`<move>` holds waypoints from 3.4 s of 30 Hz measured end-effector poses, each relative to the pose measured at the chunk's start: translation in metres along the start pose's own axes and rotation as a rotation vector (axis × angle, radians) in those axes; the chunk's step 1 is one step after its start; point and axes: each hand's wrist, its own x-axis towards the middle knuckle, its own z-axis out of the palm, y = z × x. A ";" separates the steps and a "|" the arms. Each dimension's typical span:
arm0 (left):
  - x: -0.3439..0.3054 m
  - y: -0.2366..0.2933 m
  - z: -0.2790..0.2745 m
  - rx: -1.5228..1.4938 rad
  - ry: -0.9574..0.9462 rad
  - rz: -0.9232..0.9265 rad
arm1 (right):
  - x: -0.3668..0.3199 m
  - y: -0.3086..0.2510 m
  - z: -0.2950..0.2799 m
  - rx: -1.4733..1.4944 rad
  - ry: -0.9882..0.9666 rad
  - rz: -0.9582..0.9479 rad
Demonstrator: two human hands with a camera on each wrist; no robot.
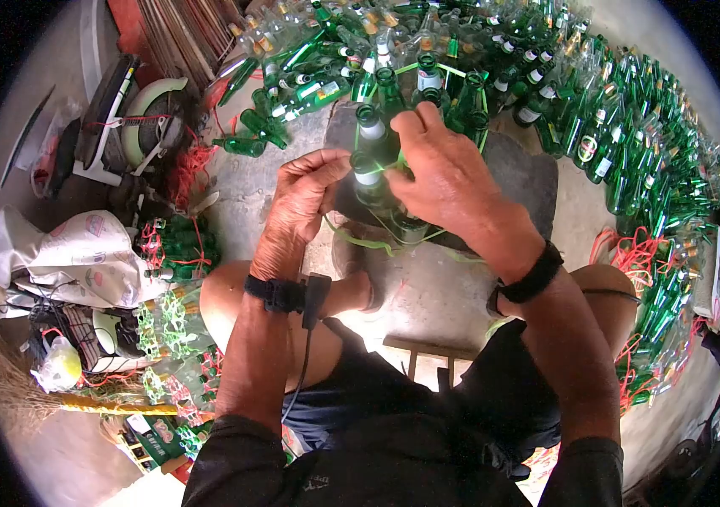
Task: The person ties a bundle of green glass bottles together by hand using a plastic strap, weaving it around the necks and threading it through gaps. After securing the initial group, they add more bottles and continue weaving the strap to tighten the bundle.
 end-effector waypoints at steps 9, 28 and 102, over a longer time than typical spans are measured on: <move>-0.013 -0.008 0.006 -0.071 -0.002 -0.054 | 0.004 0.009 -0.017 0.059 -0.053 -0.164; -0.022 -0.024 0.035 -0.207 -0.055 -0.042 | 0.002 0.031 -0.048 0.103 -0.216 -0.157; 0.007 -0.024 0.049 0.117 -0.107 0.113 | 0.042 0.042 -0.080 -0.126 -0.518 0.033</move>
